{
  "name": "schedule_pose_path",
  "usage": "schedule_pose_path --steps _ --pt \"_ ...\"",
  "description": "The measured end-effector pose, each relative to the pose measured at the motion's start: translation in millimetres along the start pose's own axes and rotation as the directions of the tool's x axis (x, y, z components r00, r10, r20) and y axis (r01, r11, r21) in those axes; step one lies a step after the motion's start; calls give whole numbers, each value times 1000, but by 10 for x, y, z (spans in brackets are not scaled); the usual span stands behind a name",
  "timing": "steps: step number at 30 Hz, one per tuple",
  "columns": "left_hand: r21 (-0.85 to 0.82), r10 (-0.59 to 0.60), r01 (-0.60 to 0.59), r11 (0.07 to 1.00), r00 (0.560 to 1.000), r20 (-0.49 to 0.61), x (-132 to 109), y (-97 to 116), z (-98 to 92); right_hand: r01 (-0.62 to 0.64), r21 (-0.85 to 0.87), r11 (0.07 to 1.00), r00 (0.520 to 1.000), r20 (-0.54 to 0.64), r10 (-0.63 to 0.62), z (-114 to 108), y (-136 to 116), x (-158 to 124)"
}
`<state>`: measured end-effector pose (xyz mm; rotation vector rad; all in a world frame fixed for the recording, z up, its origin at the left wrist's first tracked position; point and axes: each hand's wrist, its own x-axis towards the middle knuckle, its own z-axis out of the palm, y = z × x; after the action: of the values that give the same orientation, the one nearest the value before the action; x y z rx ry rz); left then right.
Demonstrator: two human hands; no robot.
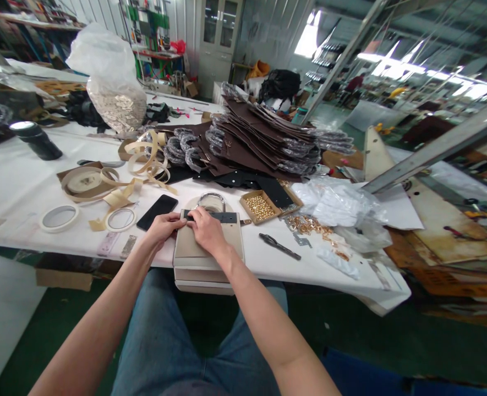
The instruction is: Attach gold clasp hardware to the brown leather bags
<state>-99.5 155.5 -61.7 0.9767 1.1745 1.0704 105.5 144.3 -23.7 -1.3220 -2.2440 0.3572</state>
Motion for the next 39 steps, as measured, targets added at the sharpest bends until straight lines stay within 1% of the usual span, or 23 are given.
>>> schedule_pose_path --steps 3,9,15,22,29,31,33,36,39 --pt "-15 -51 52 999 998 20 32 25 -16 -15 -6 1000 1000 -3 15 0 -9 20" --pt "-11 -40 40 999 999 -4 24 21 14 -7 -25 1000 1000 -19 6 -11 -31 22" --pt "-42 -84 86 995 995 45 4 78 31 23 -10 1000 999 -46 -24 3 -15 8" --pt "-39 -84 84 996 996 -3 34 52 47 28 25 999 998 -65 -27 17 14 12" --pt "-32 -81 81 996 997 -13 37 42 51 35 34 999 995 -91 -32 41 13 2" --pt "-41 -78 78 996 997 1 23 53 58 42 77 996 993 -111 -33 37 26 -2" --pt "-49 -73 73 996 997 8 13 61 66 64 181 981 988 -149 -37 14 47 5" --pt "-48 -79 79 996 997 2 12 58 77 97 372 923 973 -228 -11 -38 85 32" --pt "-40 -81 81 996 997 4 16 50 79 109 483 869 962 -272 30 -47 110 44"
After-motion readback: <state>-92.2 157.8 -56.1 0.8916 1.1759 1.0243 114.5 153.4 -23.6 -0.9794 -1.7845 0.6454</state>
